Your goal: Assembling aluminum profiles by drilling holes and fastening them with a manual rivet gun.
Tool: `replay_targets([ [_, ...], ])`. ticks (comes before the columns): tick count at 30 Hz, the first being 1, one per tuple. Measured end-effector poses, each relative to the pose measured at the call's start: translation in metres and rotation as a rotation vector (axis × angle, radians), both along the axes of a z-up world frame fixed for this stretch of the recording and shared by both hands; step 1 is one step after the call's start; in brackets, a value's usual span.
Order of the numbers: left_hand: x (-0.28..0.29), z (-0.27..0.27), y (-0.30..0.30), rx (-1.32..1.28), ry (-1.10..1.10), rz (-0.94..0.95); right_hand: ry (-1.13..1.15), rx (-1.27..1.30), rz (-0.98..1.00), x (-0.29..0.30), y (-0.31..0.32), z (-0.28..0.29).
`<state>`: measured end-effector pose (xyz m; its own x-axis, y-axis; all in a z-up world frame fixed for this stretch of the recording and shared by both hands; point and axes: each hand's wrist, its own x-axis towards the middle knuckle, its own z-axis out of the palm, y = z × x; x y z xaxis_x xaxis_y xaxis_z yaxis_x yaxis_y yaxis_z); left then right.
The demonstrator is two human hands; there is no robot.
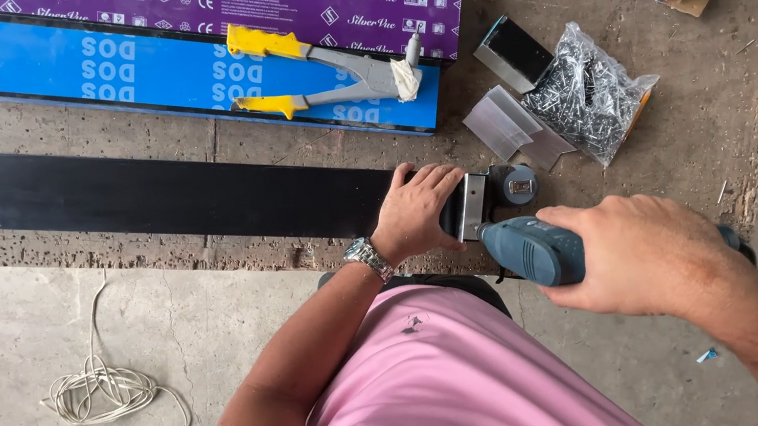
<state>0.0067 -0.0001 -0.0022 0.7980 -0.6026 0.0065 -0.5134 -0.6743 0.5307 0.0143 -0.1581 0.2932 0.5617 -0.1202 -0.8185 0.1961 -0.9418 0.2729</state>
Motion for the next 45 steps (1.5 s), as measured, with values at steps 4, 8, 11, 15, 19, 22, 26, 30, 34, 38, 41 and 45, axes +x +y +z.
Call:
replay_targets([
  [4,-0.002,0.0,0.001,0.001,0.001,0.006,0.018,0.006,0.009,0.003,0.002,0.001],
  [8,-0.002,0.001,0.001,-0.028,0.008,0.014,0.103,0.017,0.123,0.007,0.005,-0.004],
  [11,0.005,-0.001,0.001,-0.029,0.032,0.019,0.102,0.06,0.234,0.012,-0.002,-0.017],
  [15,-0.002,-0.005,0.003,-0.018,0.038,-0.018,0.064,0.06,-0.018,0.017,-0.016,-0.006],
  [19,0.001,0.0,0.005,-0.034,0.03,-0.023,-0.004,0.141,-0.245,0.009,-0.041,0.022],
  [22,0.0,0.003,0.004,-0.046,0.006,-0.01,-0.501,0.444,-0.279,-0.048,-0.146,0.021],
  [26,0.02,0.021,0.015,-0.049,0.068,-0.062,-0.978,0.737,-0.501,-0.092,-0.183,-0.03],
  [30,0.077,0.062,0.048,-0.131,-0.018,0.039,-1.455,0.206,-0.294,-0.093,-0.232,-0.176],
  [34,0.157,0.038,0.07,0.567,-0.046,0.103,-1.637,0.31,-0.192,-0.069,-0.261,-0.27],
  [38,0.177,0.004,0.078,0.534,-0.215,0.113,-1.527,0.208,-0.248,-0.058,-0.236,-0.257],
  [41,0.136,0.054,0.068,0.328,-0.406,0.174,-1.12,0.343,-0.53,-0.065,-0.172,-0.194],
  [45,0.056,0.228,0.002,-0.427,-0.208,0.19,-0.993,1.21,-0.453,-0.064,-0.065,-0.124],
])
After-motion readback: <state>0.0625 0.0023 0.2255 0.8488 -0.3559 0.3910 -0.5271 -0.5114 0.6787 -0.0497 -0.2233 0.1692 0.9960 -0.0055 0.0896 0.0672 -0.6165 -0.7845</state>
